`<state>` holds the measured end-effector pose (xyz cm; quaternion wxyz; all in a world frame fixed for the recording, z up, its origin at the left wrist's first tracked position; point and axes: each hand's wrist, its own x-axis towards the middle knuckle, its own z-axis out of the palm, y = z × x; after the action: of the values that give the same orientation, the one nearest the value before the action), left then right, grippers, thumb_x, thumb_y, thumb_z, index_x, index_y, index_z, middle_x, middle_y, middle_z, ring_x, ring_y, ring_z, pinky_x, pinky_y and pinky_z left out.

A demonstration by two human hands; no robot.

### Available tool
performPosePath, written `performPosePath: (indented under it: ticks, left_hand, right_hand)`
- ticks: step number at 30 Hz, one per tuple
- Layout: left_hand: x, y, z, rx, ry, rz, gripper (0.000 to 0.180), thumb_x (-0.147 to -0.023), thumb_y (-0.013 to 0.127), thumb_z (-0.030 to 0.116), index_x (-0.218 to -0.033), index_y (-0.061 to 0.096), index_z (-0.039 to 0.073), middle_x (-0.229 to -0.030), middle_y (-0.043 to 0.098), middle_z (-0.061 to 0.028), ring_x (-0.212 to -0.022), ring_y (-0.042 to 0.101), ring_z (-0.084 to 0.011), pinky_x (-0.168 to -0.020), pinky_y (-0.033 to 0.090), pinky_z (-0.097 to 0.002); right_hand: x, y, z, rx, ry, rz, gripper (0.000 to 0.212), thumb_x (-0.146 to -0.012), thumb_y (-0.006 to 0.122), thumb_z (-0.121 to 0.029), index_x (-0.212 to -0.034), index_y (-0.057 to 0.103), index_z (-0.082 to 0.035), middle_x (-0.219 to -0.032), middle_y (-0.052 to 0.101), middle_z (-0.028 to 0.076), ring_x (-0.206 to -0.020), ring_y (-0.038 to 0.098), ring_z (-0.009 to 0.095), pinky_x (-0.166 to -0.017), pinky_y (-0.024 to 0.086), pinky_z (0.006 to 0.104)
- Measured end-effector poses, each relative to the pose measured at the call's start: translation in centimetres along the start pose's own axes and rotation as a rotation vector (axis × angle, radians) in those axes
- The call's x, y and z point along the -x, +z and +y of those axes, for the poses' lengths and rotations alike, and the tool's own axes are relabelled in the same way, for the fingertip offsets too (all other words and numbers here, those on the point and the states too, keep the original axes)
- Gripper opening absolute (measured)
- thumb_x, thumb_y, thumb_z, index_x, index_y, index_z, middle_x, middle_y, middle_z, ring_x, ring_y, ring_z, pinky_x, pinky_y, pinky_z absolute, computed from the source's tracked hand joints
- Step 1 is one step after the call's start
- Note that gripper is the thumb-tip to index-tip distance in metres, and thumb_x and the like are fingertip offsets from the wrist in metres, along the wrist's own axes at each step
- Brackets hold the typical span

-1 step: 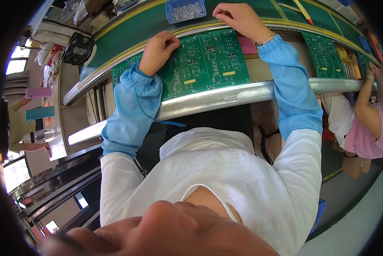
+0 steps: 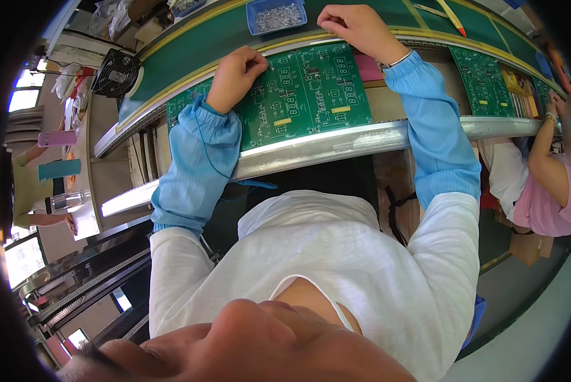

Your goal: Manually assembling electronic components onto printed circuit boards on an industrial production line.

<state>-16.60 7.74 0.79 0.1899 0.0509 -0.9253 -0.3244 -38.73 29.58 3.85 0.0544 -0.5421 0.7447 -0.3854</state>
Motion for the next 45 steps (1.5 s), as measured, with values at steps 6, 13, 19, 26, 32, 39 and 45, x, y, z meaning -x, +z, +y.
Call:
performPosePath:
  ticks: [6, 13, 19, 26, 32, 39, 45]
  left_hand:
    - [-0.1, 0.0, 0.2, 0.011, 0.026, -0.005, 0.008, -0.084, 0.072, 0.008, -0.089, 0.070, 0.002, -0.088, 0.067, -0.0151, -0.079, 0.065, -0.0339, -0.070, 0.052, -0.0419]
    - [-0.1, -0.2, 0.4, 0.000, 0.014, -0.019, 0.007, -0.084, 0.072, 0.007, -0.088, 0.070, 0.001, -0.087, 0.066, -0.0151, -0.077, 0.066, -0.0330, -0.069, 0.052, -0.0406]
    - [-0.1, -0.4, 0.5, -0.031, 0.034, -0.030, 0.007, -0.085, 0.072, 0.007, -0.089, 0.070, 0.002, -0.088, 0.066, -0.0147, -0.078, 0.066, -0.0331, -0.069, 0.052, -0.0409]
    - [-0.1, -0.2, 0.5, -0.085, 0.060, -0.023, 0.008, -0.085, 0.072, 0.008, -0.091, 0.070, 0.003, -0.089, 0.066, -0.0141, -0.080, 0.066, -0.0339, -0.070, 0.052, -0.0422]
    - [-0.2, -0.3, 0.6, -0.045, 0.030, -0.033, 0.006, -0.084, 0.072, 0.007, -0.087, 0.069, 0.002, -0.088, 0.066, -0.0140, -0.080, 0.066, -0.0338, -0.069, 0.052, -0.0419]
    - [-0.1, -0.3, 0.8, -0.105, 0.032, -0.059, 0.006, -0.085, 0.071, 0.008, -0.088, 0.069, 0.004, -0.089, 0.067, -0.0130, -0.080, 0.067, -0.0334, -0.069, 0.052, -0.0422]
    - [-0.1, -0.6, 1.1, -0.092, 0.044, -0.102, 0.009, -0.084, 0.072, 0.007, -0.092, 0.068, 0.003, -0.090, 0.067, -0.0138, -0.081, 0.067, -0.0334, -0.071, 0.052, -0.0418]
  right_hand:
    - [0.2, -0.8, 1.2, 0.258, -0.256, 0.001, 0.012, -0.097, 0.067, -0.013, -0.103, 0.069, -0.003, -0.086, 0.068, 0.006, -0.075, 0.063, 0.016, -0.069, 0.052, 0.0298]
    - [0.6, -1.2, 1.1, 0.084, -0.096, -0.163, 0.013, -0.092, 0.070, -0.011, -0.101, 0.071, -0.002, -0.086, 0.071, 0.009, -0.078, 0.068, 0.021, -0.072, 0.054, 0.0326]
    - [0.7, -1.0, 0.9, 0.062, -0.126, -0.239, 0.011, -0.089, 0.071, -0.011, -0.097, 0.073, -0.003, -0.086, 0.073, 0.012, -0.079, 0.070, 0.024, -0.073, 0.055, 0.0357]
    - [0.8, -0.8, 1.1, 0.083, -0.131, -0.247, 0.011, -0.088, 0.071, -0.008, -0.097, 0.071, -0.003, -0.085, 0.072, 0.012, -0.078, 0.069, 0.025, -0.072, 0.055, 0.0364]
    - [1.0, -0.1, 0.2, 0.102, -0.147, -0.292, 0.012, -0.086, 0.072, -0.004, -0.097, 0.069, -0.002, -0.086, 0.069, 0.011, -0.078, 0.067, 0.025, -0.072, 0.054, 0.0352]
    - [1.2, 0.5, -0.6, 0.144, -0.161, -0.287, 0.012, -0.086, 0.071, -0.003, -0.097, 0.069, -0.001, -0.086, 0.069, 0.012, -0.077, 0.066, 0.026, -0.070, 0.053, 0.0365]
    - [1.4, 0.5, -0.5, 0.196, -0.152, -0.280, 0.011, -0.086, 0.071, -0.004, -0.096, 0.069, -0.001, -0.086, 0.069, 0.013, -0.076, 0.066, 0.027, -0.069, 0.054, 0.0370]
